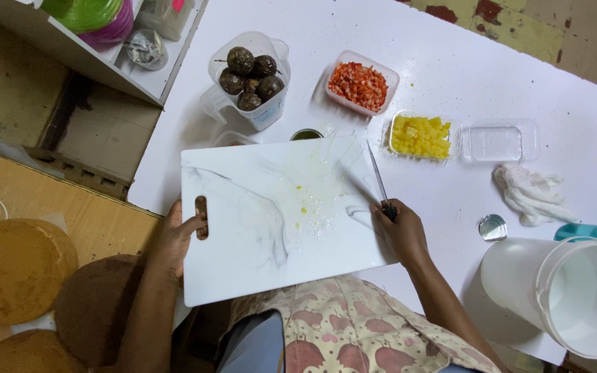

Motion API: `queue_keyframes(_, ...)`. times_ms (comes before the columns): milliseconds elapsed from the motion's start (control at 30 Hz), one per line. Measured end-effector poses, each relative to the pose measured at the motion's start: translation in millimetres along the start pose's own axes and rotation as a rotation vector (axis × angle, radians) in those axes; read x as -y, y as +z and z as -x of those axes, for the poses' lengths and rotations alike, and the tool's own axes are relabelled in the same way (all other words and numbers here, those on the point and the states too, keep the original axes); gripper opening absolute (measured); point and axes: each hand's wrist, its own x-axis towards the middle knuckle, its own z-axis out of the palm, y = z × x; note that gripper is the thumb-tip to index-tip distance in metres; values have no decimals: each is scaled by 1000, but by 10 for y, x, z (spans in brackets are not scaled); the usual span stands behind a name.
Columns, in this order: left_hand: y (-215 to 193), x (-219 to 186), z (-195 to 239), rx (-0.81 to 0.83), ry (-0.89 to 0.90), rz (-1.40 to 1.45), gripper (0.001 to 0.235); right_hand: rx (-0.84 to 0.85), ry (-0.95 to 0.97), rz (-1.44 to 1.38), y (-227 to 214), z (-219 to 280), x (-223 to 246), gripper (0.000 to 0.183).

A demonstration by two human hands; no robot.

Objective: Dicing pineapple and slicing passion fruit on a cutting board in a kitchen setting

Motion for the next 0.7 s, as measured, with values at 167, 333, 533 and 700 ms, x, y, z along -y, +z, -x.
queue_keyframes(167, -302, 110, -150, 47, -71, 57, 31, 17, 7, -47, -71, 83, 82, 29)
queue_keyframes(333, -545, 118, -347, 107, -131, 107, 33, 41, 12, -191, -48, -3, 13, 30)
queue_keyframes(533, -865, 300, -617, 134, -150, 44, 30, 203, 150, -710, 24, -123, -266, 32)
queue_keyframes(700, -440, 194, -384, 136, -34, -58, 52, 322, 154, -746, 29, -154, -263, 48)
